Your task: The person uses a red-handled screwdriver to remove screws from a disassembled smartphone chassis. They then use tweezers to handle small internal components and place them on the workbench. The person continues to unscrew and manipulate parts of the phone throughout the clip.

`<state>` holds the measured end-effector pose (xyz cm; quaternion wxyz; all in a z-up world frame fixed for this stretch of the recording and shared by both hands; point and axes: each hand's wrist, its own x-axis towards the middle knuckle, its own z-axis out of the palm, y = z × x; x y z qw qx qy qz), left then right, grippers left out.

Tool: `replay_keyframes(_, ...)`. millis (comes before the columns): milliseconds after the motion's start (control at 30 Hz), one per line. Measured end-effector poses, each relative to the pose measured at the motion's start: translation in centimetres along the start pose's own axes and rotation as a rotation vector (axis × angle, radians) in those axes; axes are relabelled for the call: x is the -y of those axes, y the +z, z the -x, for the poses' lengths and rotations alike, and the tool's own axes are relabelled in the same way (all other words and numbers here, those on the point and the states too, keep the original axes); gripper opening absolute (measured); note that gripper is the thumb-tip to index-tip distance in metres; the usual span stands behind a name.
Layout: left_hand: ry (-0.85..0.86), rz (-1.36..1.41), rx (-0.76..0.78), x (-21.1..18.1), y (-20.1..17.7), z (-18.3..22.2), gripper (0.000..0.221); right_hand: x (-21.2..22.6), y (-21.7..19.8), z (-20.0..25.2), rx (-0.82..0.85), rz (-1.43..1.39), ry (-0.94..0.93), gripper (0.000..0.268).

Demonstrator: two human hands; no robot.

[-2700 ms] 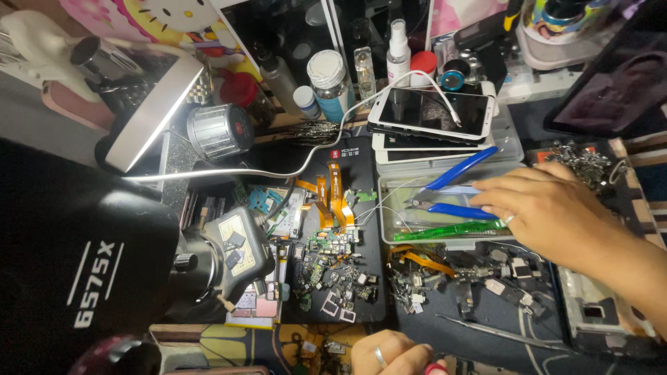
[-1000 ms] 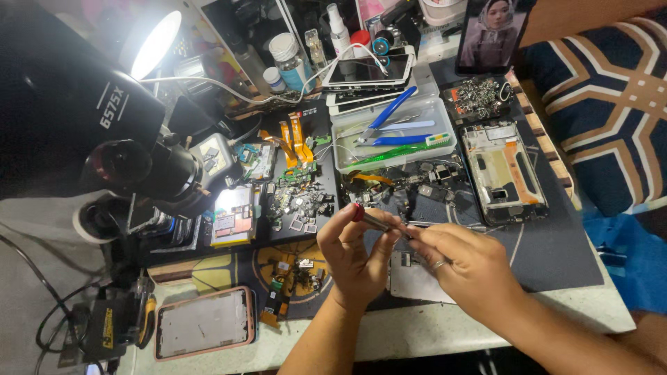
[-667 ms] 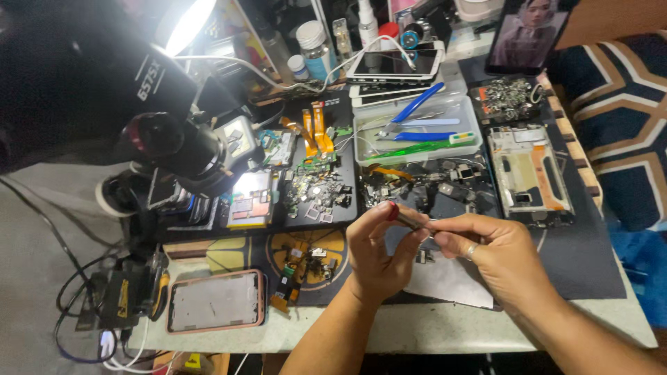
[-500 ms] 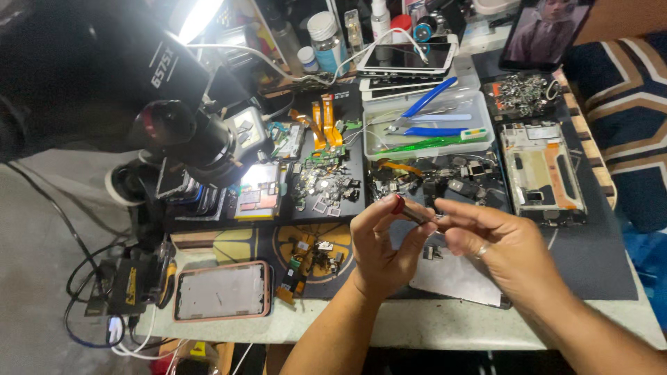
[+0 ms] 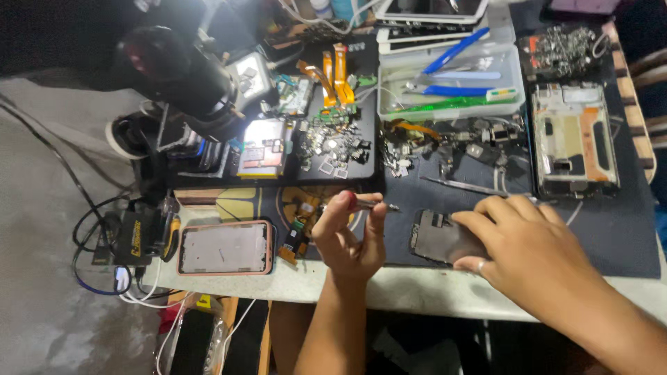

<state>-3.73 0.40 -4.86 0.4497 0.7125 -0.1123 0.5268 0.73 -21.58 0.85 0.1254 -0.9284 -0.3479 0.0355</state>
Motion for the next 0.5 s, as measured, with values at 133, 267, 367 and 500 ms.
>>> replay_keyframes(133, -0.07, 0.021, 0.073, 1.9, 0.3, 2.2, 0.053, -0.4, 1.0, -0.2, 0.097, 0.053, 0.034, 0.071)
replay_keyframes(267, -0.103, 0.13, 0.087, 1.7, 0.5, 3.0, 0.051, -0.8, 0.7, 0.1, 0.094, -0.004, 0.022, 0.069)
replay_keyframes(367, -0.071, 0.113, 0.071, 1.3, 0.6, 2.3, 0.05, -0.6, 0.7, 0.5, 0.078, -0.025, 0.02, 0.079)
replay_keyframes(500, -0.053, 0.096, 0.124, 1.1, 0.4, 1.6, 0.049, -0.8, 2.2, 2.0, -0.027, -0.054, 0.001, 0.079)
